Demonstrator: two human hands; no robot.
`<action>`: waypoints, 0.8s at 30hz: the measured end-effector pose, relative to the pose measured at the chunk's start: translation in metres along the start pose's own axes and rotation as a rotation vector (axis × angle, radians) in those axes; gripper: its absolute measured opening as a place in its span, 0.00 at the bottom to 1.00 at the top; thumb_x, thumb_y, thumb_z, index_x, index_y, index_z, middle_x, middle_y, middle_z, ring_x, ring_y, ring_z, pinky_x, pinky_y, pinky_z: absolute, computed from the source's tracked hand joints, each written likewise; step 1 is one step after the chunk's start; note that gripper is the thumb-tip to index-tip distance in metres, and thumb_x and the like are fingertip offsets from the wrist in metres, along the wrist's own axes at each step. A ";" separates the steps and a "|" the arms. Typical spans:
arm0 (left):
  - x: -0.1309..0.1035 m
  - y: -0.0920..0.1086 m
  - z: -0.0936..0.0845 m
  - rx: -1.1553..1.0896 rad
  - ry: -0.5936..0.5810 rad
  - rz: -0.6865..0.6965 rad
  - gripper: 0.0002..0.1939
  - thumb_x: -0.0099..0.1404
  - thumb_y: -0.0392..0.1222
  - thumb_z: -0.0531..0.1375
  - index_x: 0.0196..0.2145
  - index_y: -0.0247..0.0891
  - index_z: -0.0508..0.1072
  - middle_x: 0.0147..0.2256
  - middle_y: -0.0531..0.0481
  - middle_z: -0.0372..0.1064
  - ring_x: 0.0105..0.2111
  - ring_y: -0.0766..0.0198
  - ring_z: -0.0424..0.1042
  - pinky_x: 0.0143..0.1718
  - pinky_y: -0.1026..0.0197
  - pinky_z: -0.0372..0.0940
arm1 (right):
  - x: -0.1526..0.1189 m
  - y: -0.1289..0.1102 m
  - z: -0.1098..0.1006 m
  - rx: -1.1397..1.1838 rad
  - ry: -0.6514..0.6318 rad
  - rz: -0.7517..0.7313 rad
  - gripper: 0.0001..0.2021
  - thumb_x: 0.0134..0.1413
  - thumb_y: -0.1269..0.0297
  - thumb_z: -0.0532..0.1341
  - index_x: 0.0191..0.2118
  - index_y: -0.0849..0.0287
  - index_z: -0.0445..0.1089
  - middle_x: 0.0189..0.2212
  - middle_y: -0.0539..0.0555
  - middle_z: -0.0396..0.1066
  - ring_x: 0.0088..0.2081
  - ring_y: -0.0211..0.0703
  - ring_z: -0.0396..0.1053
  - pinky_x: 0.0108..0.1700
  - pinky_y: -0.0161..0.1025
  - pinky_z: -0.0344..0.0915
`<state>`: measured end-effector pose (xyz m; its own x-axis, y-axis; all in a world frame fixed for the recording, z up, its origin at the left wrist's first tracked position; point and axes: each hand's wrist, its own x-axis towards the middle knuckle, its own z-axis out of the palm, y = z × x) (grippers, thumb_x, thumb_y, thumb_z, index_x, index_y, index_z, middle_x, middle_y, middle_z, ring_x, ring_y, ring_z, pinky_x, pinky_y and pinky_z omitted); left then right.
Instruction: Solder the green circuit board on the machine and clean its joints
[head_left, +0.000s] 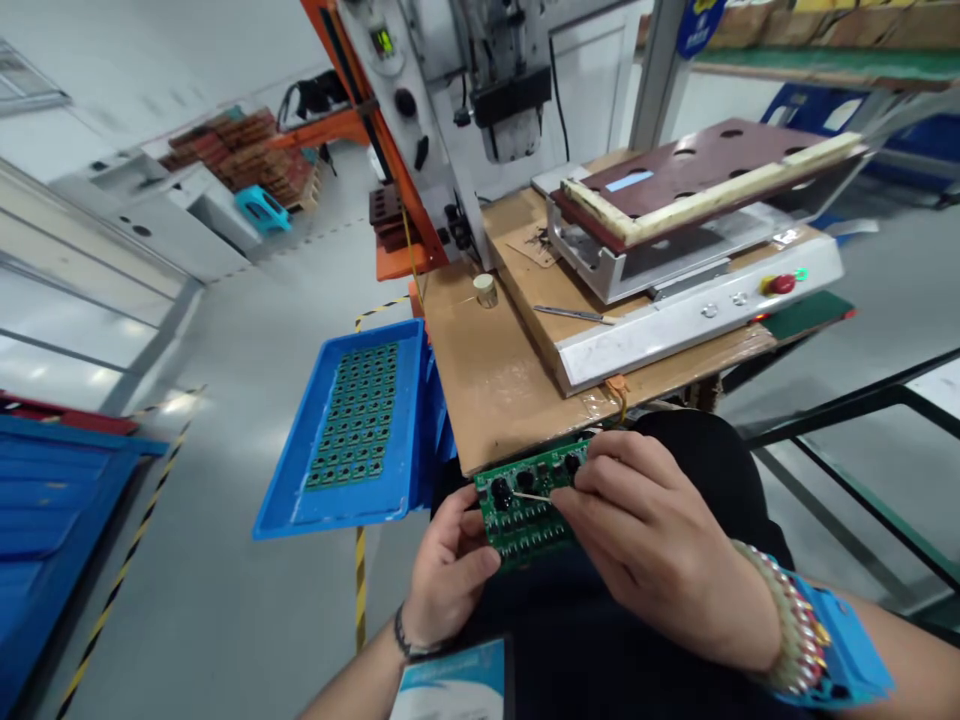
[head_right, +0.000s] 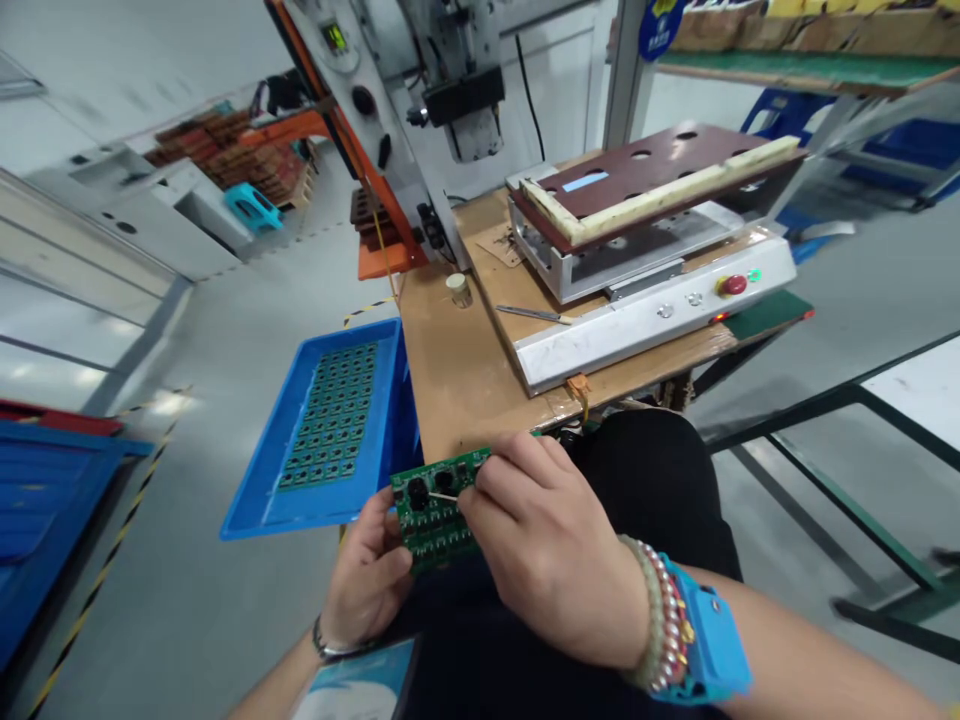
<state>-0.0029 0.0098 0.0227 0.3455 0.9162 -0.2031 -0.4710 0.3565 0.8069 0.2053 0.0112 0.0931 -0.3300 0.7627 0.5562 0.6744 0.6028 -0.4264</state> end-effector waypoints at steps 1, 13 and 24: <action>0.000 0.000 0.001 -0.001 -0.010 0.001 0.22 0.54 0.39 0.68 0.47 0.51 0.73 0.36 0.51 0.77 0.34 0.58 0.76 0.33 0.59 0.71 | -0.001 0.000 0.000 -0.003 0.001 -0.004 0.07 0.56 0.77 0.57 0.33 0.66 0.72 0.26 0.54 0.64 0.37 0.42 0.59 0.41 0.42 0.62; 0.001 0.001 0.004 -0.053 -0.021 0.026 0.23 0.54 0.38 0.69 0.48 0.51 0.74 0.35 0.53 0.77 0.30 0.66 0.75 0.30 0.67 0.69 | -0.001 -0.002 0.001 0.018 -0.003 -0.025 0.07 0.56 0.78 0.56 0.32 0.66 0.71 0.25 0.54 0.63 0.37 0.43 0.58 0.40 0.41 0.61; 0.001 0.001 0.004 -0.017 -0.014 0.037 0.24 0.54 0.40 0.68 0.50 0.50 0.74 0.35 0.50 0.77 0.28 0.61 0.75 0.34 0.56 0.72 | -0.003 -0.004 0.001 0.038 -0.042 -0.025 0.07 0.57 0.77 0.55 0.33 0.67 0.71 0.27 0.55 0.63 0.39 0.44 0.57 0.41 0.42 0.61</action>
<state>0.0000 0.0106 0.0255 0.3388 0.9262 -0.1652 -0.4972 0.3253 0.8043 0.2030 0.0070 0.0927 -0.3747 0.7559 0.5369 0.6404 0.6297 -0.4396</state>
